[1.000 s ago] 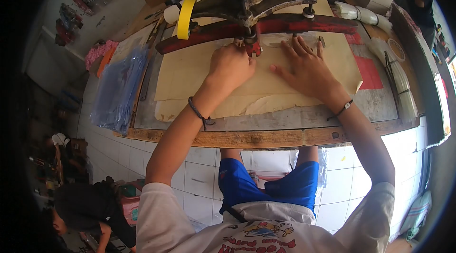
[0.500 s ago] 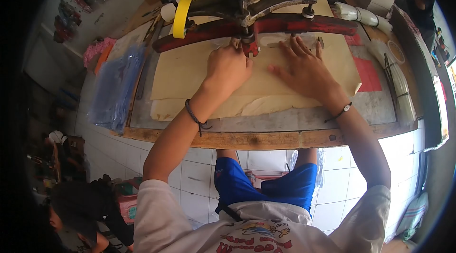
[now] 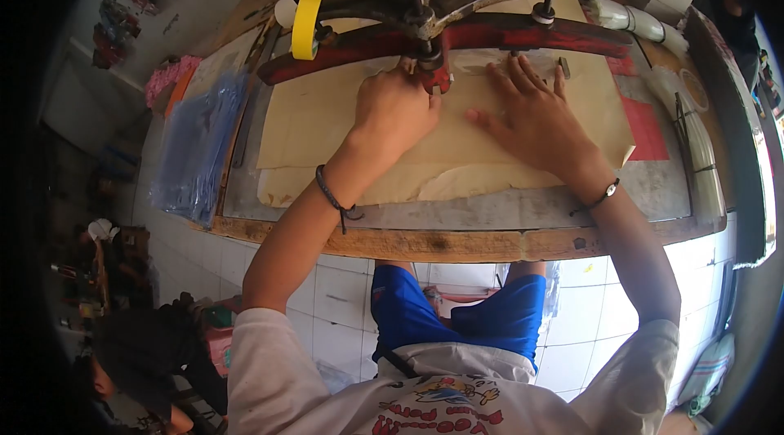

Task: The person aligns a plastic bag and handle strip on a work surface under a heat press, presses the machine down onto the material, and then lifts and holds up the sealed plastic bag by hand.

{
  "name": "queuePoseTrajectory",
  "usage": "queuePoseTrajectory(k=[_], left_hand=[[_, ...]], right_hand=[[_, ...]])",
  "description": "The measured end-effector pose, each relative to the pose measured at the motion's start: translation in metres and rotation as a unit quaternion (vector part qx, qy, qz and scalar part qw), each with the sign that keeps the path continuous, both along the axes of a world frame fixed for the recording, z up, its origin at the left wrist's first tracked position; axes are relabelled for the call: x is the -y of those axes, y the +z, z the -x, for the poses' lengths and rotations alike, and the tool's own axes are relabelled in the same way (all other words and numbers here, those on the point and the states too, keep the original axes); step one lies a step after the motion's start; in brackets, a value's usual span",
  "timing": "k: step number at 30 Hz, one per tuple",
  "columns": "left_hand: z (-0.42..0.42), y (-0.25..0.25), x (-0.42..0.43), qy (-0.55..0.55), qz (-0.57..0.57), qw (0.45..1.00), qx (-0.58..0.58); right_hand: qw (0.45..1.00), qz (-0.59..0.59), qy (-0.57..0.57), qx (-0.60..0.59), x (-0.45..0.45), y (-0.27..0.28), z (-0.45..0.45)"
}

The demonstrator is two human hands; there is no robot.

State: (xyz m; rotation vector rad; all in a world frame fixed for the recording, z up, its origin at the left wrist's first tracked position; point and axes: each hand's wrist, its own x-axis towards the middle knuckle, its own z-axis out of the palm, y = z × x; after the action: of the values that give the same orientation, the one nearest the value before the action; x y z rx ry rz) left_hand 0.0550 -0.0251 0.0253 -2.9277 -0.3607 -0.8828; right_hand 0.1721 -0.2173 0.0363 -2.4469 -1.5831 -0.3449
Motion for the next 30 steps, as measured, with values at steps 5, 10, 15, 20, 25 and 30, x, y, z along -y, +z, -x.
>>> queuePoseTrajectory(k=[5, 10, 15, 20, 25, 30], left_hand=[[0.0007, 0.0018, 0.0024, 0.004, 0.0, 1.0, -0.001], [0.0021, 0.0023, -0.0008, -0.007, 0.0, 1.0, -0.007], [0.0051, 0.0074, 0.0011, 0.003, 0.004, 0.999, -0.038], [0.0047, 0.0065, -0.0011, -0.007, 0.012, 0.999, -0.043], [0.0068, 0.0002, -0.0005, 0.009, -0.003, 0.999, -0.039], [0.0099, -0.0012, -0.0009, 0.008, -0.012, 0.999, -0.028]], right_hand=[[1.0, 0.003, 0.006, 0.001, 0.001, -0.0003, -0.0015], [1.0, 0.001, 0.014, -0.004, 0.0021, -0.0002, -0.0023], [1.0, 0.013, 0.015, -0.001, 0.0017, 0.0019, -0.0023], [1.0, 0.015, 0.018, -0.008, 0.0026, 0.0016, -0.0027], [0.999, 0.027, 0.009, -0.029, 0.0022, 0.0066, 0.0001], [0.999, 0.03, 0.008, -0.028, 0.0048, 0.0026, -0.0038]])
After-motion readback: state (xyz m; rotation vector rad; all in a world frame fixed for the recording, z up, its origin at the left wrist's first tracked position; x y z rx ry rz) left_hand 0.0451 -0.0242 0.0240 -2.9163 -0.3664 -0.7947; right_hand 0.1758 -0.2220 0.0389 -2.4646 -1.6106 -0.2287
